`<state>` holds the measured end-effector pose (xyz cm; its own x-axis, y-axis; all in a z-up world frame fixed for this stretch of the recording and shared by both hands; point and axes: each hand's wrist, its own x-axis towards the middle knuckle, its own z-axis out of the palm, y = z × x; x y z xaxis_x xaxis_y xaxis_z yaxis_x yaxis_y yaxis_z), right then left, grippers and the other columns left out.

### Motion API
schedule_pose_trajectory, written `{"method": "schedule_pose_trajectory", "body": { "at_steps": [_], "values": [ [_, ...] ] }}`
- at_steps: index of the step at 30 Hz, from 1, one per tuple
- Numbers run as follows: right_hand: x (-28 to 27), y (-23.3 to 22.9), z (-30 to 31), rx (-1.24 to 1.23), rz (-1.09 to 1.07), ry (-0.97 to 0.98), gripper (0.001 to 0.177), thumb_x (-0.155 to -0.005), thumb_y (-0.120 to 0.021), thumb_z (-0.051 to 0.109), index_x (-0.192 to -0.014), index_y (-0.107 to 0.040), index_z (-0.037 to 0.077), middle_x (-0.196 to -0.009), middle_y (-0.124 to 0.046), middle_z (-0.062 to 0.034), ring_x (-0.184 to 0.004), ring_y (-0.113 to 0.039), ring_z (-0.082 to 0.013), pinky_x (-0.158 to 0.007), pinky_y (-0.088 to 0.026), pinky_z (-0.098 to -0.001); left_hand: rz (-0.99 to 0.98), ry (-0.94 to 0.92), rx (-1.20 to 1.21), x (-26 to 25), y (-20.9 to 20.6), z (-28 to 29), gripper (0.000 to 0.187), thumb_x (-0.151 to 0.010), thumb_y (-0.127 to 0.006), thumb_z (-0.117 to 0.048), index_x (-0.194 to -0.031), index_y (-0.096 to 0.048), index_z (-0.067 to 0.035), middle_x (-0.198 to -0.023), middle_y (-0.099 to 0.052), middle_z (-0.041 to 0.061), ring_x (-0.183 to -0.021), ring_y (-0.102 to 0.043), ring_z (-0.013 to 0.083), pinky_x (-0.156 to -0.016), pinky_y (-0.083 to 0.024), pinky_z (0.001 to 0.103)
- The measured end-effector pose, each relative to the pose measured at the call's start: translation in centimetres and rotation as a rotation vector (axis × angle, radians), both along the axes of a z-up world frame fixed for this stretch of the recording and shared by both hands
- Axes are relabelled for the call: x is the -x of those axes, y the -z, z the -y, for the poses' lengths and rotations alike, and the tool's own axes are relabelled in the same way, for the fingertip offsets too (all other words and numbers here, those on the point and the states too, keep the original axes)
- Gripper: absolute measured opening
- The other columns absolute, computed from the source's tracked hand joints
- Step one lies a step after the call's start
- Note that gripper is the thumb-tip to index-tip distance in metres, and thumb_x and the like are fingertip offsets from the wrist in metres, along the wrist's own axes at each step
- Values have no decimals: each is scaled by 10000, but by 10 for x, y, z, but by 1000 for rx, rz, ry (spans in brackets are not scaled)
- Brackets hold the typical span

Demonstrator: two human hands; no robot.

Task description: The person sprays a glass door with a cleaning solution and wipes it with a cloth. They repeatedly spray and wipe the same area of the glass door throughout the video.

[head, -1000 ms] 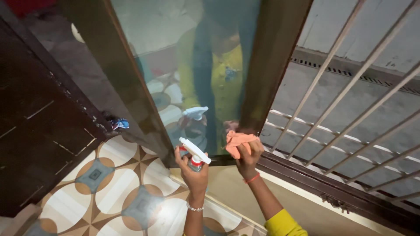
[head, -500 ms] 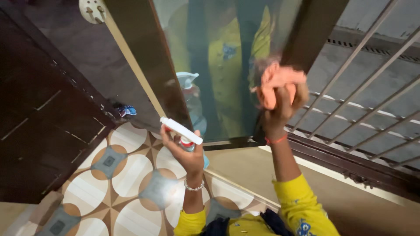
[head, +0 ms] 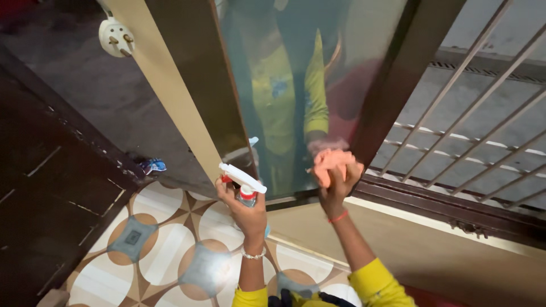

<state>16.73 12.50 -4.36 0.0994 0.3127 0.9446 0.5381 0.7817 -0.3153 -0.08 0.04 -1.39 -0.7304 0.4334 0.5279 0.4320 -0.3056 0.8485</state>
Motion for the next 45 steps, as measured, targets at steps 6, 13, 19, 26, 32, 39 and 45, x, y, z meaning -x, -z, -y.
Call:
{"method": "schedule_pose_trajectory", "body": {
  "at_steps": [6,13,19,26,32,39,45],
  "values": [
    [-4,-148,-26,-194,69,34,339,-896,-888,157,-1142,-675,66,-1422,-474,-164,-1330,-481,-404,-1115,-374,-559,-108,-66,14,0,-2,-1,1007,-819,-837,-38,-1580,-177,-22,-1538,-429,324,-1430,-452,427,-1178,-358,457],
    [14,-65,-39,-181,14,-57,310,-906,-852,108,-1145,-657,78,-1376,-458,-158,-1306,-484,-386,-1092,-406,-532,-90,-46,-23,-1,-2,-2,1011,-804,-831,-26,-1584,-188,-25,-1555,-426,317,-1436,-480,418,-1191,-375,445],
    [36,83,-1,23,69,-243,309,-830,-782,38,-1094,-628,81,-1295,-460,-146,-1269,-483,-394,-1084,-418,-541,-65,-43,-24,1,-1,-4,1019,-778,-837,-19,-1576,-204,-16,-1550,-427,278,-1422,-499,391,-1180,-392,429],
    [26,77,3,-78,319,-205,405,-690,-862,113,-1055,-685,122,-1248,-504,-101,-1218,-491,-380,-1090,-397,-552,-50,26,-62,7,3,-2,974,-804,-825,-28,-1574,-229,-14,-1538,-426,252,-1403,-501,354,-1169,-406,417],
    [36,-57,-29,-316,118,-154,359,-806,-884,60,-1024,-611,140,-1295,-495,-73,-1192,-572,-325,-992,-431,-501,-72,24,-54,9,2,0,943,-826,-833,-56,-1565,-249,-12,-1508,-468,247,-1381,-520,351,-1147,-425,409],
    [31,-121,-14,-165,25,-80,407,-819,-914,153,-1133,-666,82,-1402,-454,-145,-1307,-458,-389,-1058,-384,-550,-42,33,-37,9,1,2,948,-812,-830,-66,-1559,-248,-23,-1502,-488,248,-1340,-554,340,-1117,-447,387],
    [54,39,-9,-79,48,-199,389,-829,-797,27,-1155,-603,110,-1408,-458,-115,-1323,-489,-382,-1129,-370,-547,-62,52,-70,13,8,0,946,-791,-824,-9,-1554,-265,-29,-1500,-493,251,-1296,-572,318,-1078,-473,378]
  ]
}}
